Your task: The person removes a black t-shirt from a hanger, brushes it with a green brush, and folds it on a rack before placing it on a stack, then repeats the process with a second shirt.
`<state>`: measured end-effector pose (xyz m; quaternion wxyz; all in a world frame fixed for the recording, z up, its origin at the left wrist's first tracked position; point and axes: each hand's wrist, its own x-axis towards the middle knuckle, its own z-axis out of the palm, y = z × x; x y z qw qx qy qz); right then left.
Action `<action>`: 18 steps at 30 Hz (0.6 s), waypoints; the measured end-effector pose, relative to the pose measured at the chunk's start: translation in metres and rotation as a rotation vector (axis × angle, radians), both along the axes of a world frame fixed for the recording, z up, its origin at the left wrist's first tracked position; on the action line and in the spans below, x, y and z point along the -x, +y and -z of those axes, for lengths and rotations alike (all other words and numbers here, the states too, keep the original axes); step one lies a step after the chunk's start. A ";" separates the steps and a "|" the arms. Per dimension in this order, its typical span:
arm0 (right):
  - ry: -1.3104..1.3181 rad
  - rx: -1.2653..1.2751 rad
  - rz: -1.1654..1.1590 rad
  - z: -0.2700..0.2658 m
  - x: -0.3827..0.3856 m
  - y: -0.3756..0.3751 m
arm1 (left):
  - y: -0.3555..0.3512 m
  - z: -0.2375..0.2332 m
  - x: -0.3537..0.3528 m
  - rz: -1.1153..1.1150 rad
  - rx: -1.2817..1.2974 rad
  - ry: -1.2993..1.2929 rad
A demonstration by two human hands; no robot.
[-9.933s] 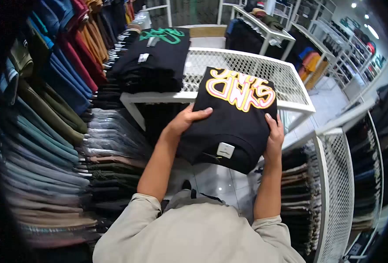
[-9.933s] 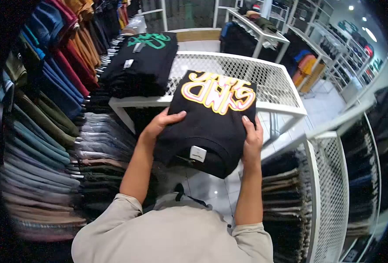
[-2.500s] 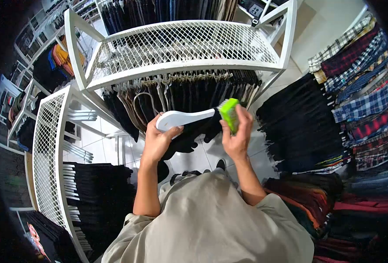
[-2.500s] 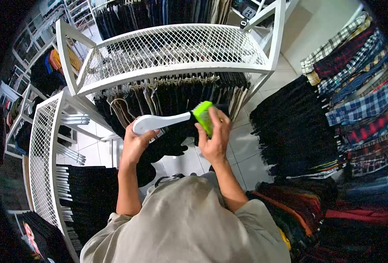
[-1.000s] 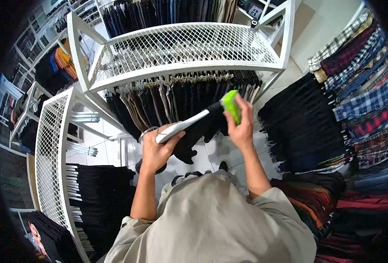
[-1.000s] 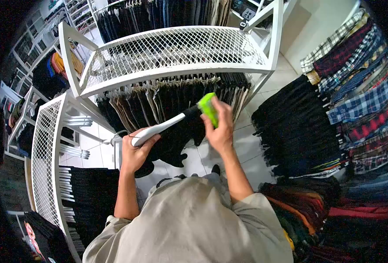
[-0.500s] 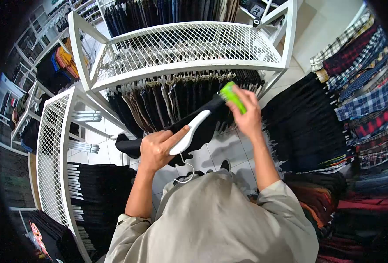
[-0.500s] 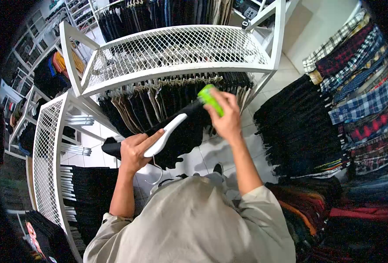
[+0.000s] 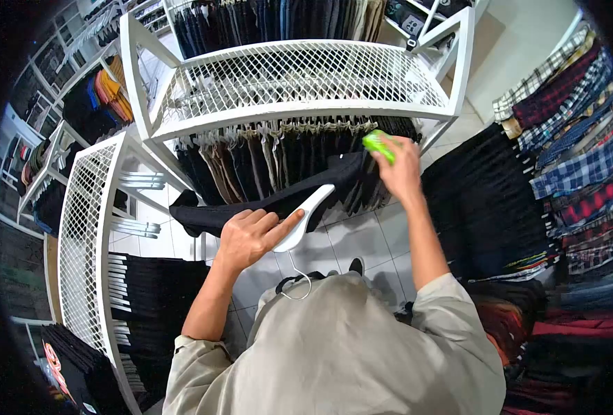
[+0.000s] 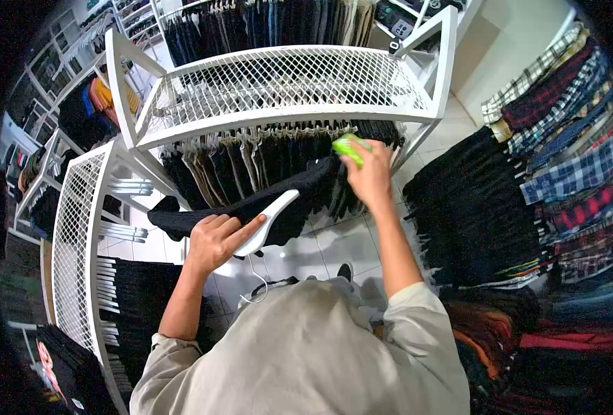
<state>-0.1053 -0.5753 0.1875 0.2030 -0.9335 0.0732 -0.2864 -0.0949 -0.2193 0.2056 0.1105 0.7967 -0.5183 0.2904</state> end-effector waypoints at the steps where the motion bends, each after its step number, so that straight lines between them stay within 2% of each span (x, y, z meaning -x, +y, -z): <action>1: -0.006 0.032 0.120 -0.004 -0.001 -0.005 | 0.003 0.001 0.000 0.000 -0.007 -0.007; 3: -0.036 -0.024 0.121 -0.023 0.007 0.000 | 0.005 -0.001 -0.001 -0.015 -0.002 -0.018; 5: -0.068 -0.230 -0.109 -0.045 0.021 0.031 | 0.007 0.001 0.001 -0.017 -0.011 -0.012; 7: -0.047 -0.210 -0.332 -0.047 0.027 0.058 | 0.005 0.002 -0.003 0.020 -0.017 -0.013; 9: 0.011 -0.163 -0.431 -0.041 0.027 0.066 | 0.003 0.000 -0.004 0.033 -0.025 -0.021; 11: 0.066 -0.223 -0.267 -0.031 0.018 0.046 | 0.004 -0.002 -0.002 0.033 -0.017 -0.029; 13: 0.029 -0.132 0.012 0.000 0.005 0.003 | 0.006 0.001 0.001 0.024 -0.011 -0.039; 15: 0.024 -0.049 0.097 0.008 0.009 -0.015 | 0.009 0.002 0.002 0.013 -0.003 -0.053; 16: -0.014 -0.172 0.048 -0.012 0.018 0.002 | 0.009 0.002 0.001 0.006 0.008 -0.047; 18: -0.074 -0.228 -0.122 -0.031 0.030 0.033 | 0.007 0.004 0.001 -0.003 0.017 -0.032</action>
